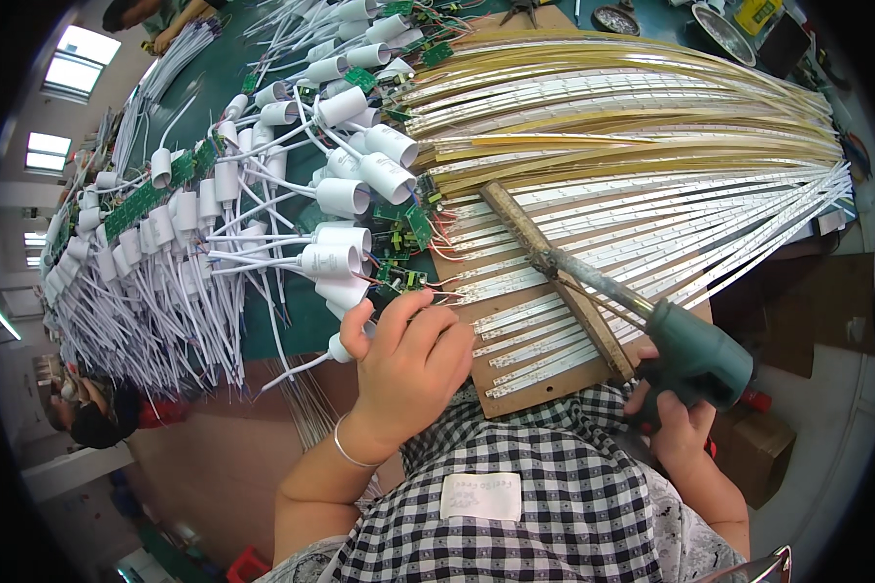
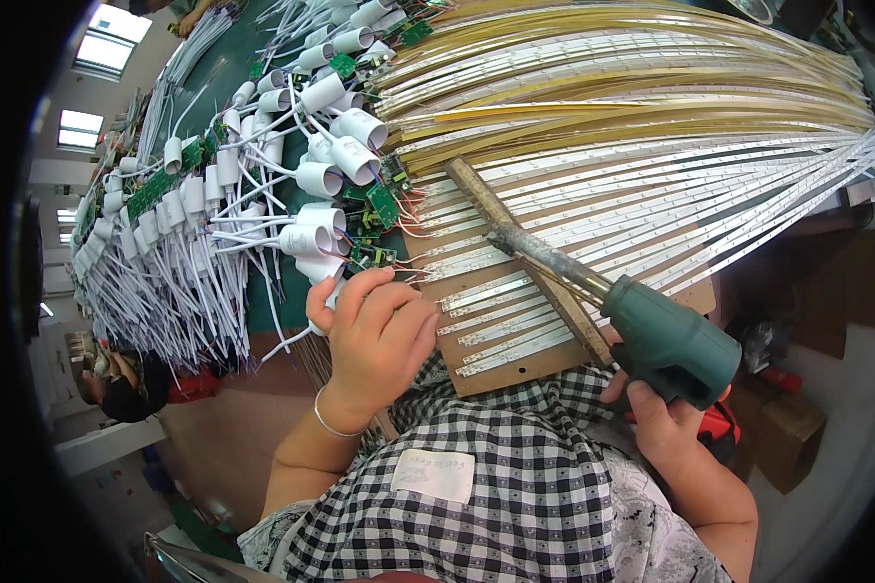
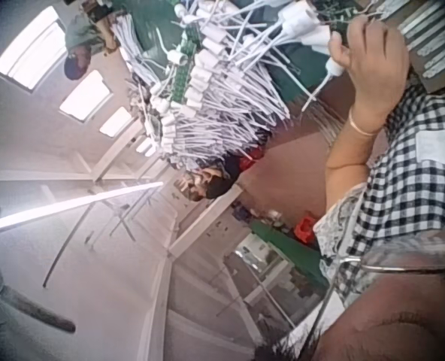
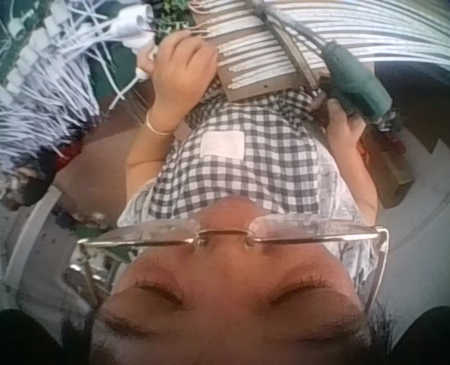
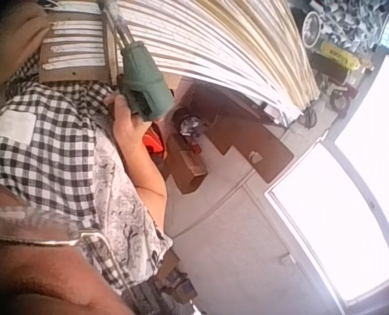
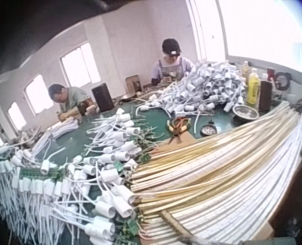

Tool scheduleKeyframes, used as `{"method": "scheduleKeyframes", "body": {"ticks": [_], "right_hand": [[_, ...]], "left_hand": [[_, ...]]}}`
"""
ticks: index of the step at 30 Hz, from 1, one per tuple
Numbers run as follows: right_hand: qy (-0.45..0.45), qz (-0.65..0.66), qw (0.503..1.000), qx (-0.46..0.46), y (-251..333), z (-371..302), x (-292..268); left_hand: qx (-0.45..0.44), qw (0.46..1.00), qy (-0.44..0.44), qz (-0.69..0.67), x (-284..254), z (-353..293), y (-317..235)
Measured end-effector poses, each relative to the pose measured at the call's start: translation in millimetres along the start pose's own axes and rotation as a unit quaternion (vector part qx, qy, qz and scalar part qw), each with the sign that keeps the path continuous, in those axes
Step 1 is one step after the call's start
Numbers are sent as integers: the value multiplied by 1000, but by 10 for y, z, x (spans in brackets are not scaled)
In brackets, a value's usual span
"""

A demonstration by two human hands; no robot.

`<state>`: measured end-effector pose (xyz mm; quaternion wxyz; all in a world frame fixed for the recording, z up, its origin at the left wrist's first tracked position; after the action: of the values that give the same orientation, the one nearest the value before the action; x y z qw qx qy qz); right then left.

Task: The recorder uses a handheld soldering tool to connect wiring to long LED light strips on an assembly line bench.

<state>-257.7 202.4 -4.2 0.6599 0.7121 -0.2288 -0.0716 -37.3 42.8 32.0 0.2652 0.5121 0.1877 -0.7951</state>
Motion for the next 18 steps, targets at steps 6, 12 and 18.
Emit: {"method": "scheduleKeyframes", "body": {"ticks": [6,12,18], "right_hand": [[-30,13,999,-15,57,38,-28],[-42,20,998,-49,59,19,-134],[-50,32,998,-28,168,-13,-154]], "left_hand": [[144,980,-61,-121,-110,-368,-50],[23,941,158,-298,467,-1026,-48],[-357,840,227,-341,1128,-1415,150]]}}
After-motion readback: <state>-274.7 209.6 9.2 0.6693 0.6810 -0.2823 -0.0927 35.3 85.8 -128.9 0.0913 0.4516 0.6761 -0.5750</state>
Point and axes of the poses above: each hand's wrist, its own z-axis towards the middle knuckle, its own x-axis out of the palm, y = z × x, the point moved 5 cm from there along z, towards the middle knuckle, and after that the axes turned 6 degrees about z, right-handed, at the moved point
